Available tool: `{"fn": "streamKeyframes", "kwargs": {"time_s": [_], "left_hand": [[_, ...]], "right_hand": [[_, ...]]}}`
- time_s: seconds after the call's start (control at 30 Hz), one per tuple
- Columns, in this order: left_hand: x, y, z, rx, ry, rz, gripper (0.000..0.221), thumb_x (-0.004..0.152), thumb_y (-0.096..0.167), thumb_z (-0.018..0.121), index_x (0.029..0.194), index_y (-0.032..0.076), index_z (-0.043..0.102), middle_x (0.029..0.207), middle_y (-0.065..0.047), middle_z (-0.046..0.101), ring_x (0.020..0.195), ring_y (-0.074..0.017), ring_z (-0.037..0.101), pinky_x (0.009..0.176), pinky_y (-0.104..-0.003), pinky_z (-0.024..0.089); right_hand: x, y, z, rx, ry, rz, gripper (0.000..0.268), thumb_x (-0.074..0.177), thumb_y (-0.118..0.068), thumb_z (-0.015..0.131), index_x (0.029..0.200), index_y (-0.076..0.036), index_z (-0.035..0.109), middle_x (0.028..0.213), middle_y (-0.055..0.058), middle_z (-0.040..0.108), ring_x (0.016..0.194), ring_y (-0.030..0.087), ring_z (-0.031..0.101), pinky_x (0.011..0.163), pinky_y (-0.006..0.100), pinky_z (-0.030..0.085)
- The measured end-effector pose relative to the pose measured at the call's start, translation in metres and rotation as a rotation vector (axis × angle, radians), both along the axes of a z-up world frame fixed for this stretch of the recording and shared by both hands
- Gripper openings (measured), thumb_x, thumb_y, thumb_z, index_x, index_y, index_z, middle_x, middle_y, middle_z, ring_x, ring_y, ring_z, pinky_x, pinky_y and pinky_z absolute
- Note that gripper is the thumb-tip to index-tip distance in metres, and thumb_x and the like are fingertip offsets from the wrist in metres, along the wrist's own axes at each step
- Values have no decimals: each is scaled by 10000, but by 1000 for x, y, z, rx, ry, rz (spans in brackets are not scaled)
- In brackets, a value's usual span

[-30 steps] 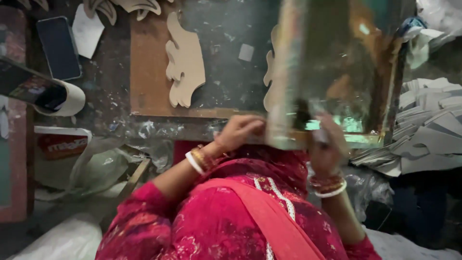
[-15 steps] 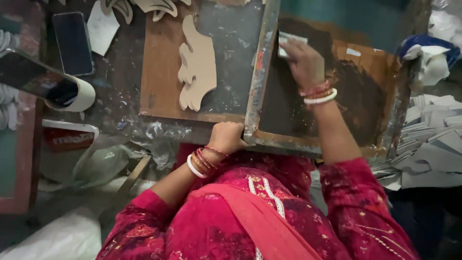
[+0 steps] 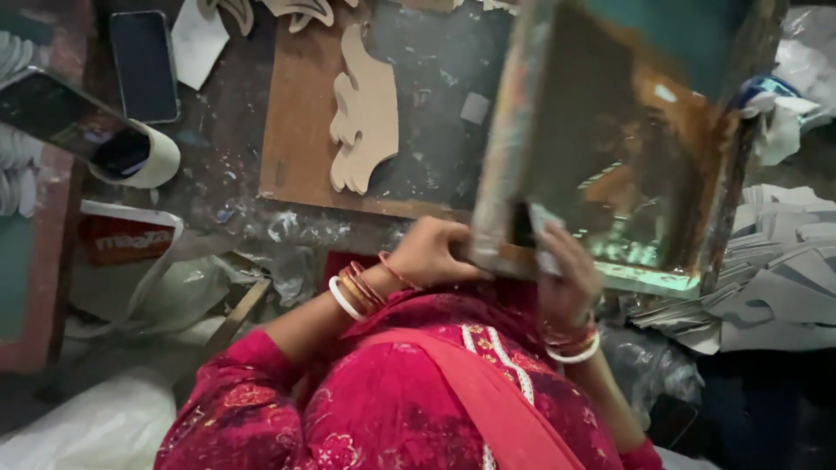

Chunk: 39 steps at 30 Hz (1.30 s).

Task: Applying ink to decorative cutouts using a screen printing method.

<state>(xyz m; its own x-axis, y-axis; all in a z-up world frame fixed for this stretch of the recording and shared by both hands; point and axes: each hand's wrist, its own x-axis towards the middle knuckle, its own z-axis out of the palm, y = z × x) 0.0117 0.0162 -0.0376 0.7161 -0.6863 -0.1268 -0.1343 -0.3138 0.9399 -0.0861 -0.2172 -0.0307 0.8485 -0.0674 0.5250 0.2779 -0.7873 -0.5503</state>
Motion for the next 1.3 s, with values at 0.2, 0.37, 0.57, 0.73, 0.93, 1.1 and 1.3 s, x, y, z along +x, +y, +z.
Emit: {"fn": "streamKeyframes", "kwargs": {"time_s": [0.2, 0.37, 0.57, 0.73, 0.93, 1.1, 1.3], "left_hand": [[38, -60, -71, -463, 94, 126, 587, 862, 181, 888, 1383, 33, 660, 1311, -116, 696, 1073, -168, 729, 930, -321, 629], [142, -134, -179, -327, 329, 394, 584, 841, 254, 838, 1331, 49, 594, 1174, -151, 733, 916, -229, 753, 772, -365, 628], [207, -144, -210, 109, -321, 405, 304, 836, 272, 782, 1058, 66, 807, 950, -178, 774, 896, -317, 757, 794, -398, 591], [208, -79, -144, -31, -32, 495, 288, 772, 265, 731, 977, 70, 781, 882, -133, 801, 793, -254, 817, 748, -349, 630], [142, -113, -120, 320, -209, 196, 333, 828, 385, 804, 945, 74, 816, 886, -188, 752, 836, -369, 725, 805, -447, 581], [126, -138, -137, 301, -416, 235, 217, 718, 237, 772, 870, 84, 779, 944, -192, 724, 891, -402, 697, 748, -496, 558], [203, -68, -112, -293, 30, 690, 201, 857, 231, 734, 833, 31, 718, 772, -139, 732, 694, -220, 720, 646, -362, 569]], "right_hand": [[-33, -81, -15, 159, -465, -495, 314, 1103, -220, 696, 1223, 67, 655, 1092, 177, 711, 919, 272, 667, 850, 421, 573], [-42, -118, 2, -204, -594, -572, 342, 1133, -222, 655, 1310, 53, 556, 1209, 226, 637, 1014, 304, 653, 838, 440, 556], [-77, -215, -72, -355, -627, -737, 365, 1189, -237, 591, 1487, -63, 472, 1347, 218, 602, 1081, 372, 692, 930, 529, 582], [-81, -205, -46, -856, -536, -738, 347, 1204, -224, 512, 1507, -57, 488, 1388, 212, 566, 1115, 331, 645, 950, 499, 541], [-83, -201, -65, -279, -491, -906, 149, 1162, -248, 553, 1272, -156, 591, 1125, 129, 606, 947, 335, 561, 798, 511, 478], [-71, -182, -27, -860, -558, -781, 301, 1188, -203, 475, 1392, 15, 508, 1352, 221, 527, 1180, 334, 629, 1051, 465, 533], [-57, -179, -25, -41, -697, -665, 341, 1125, -237, 519, 1242, 82, 494, 1234, 250, 514, 1094, 365, 506, 1021, 513, 421]]}}
